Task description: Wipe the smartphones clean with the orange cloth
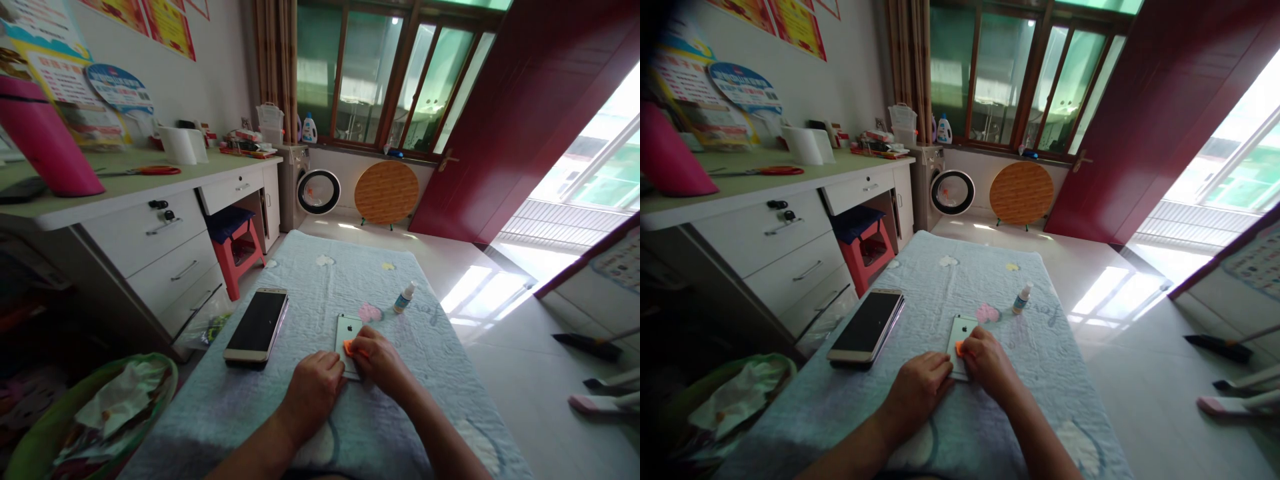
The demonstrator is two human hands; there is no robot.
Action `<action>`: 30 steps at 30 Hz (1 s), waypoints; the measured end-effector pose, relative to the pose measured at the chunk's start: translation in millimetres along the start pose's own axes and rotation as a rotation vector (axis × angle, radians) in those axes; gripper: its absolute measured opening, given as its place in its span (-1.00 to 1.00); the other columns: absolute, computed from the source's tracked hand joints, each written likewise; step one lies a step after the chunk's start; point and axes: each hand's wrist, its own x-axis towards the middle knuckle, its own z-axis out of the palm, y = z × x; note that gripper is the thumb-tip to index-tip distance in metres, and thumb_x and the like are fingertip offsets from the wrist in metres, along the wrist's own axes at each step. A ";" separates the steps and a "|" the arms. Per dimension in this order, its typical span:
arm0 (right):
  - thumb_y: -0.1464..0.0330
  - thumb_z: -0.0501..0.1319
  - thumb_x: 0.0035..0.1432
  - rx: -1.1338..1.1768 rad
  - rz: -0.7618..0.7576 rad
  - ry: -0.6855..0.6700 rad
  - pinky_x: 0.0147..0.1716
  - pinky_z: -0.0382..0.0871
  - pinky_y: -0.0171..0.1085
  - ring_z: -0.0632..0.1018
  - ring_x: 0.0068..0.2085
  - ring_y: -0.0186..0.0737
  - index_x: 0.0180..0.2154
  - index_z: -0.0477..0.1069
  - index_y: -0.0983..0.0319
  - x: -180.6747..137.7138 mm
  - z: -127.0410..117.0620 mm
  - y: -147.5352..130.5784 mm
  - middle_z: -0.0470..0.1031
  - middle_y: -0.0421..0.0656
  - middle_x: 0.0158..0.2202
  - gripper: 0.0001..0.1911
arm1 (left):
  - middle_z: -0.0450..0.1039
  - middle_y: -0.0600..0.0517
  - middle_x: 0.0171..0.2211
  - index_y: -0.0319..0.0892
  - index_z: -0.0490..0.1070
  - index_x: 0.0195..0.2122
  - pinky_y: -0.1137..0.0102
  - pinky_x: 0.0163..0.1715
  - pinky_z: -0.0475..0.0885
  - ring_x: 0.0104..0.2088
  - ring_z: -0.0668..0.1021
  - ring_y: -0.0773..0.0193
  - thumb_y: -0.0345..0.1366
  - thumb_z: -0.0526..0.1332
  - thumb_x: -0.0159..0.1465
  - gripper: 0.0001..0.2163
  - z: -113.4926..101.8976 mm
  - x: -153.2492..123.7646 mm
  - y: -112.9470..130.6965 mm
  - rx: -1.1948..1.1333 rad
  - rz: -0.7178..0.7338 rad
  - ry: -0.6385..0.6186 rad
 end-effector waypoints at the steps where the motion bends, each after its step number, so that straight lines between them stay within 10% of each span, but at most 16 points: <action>1: 0.43 0.14 0.23 -0.008 -0.007 0.006 -0.25 0.29 -0.32 0.44 -0.30 -0.30 -0.41 0.51 0.22 7.0 -1.0 5.2 0.38 -0.17 -0.34 -0.79 | 0.49 0.01 -0.26 -0.17 0.43 -0.31 0.26 -0.19 0.45 -0.22 0.53 0.12 -0.42 0.23 0.28 -0.96 -0.7 -0.2 -0.4 0.004 0.003 -0.008; 30: 0.38 0.08 0.31 -0.356 0.066 0.038 -0.23 0.13 -0.28 0.37 -0.21 -0.23 -0.25 0.56 0.12 70.5 11.2 5.5 0.41 -0.12 -0.22 -0.74 | 0.42 -0.01 -0.12 -0.10 0.43 -0.12 0.18 -0.03 0.42 -0.04 0.45 0.07 -0.38 0.28 0.27 -0.83 2.8 1.6 -3.3 0.021 0.051 0.022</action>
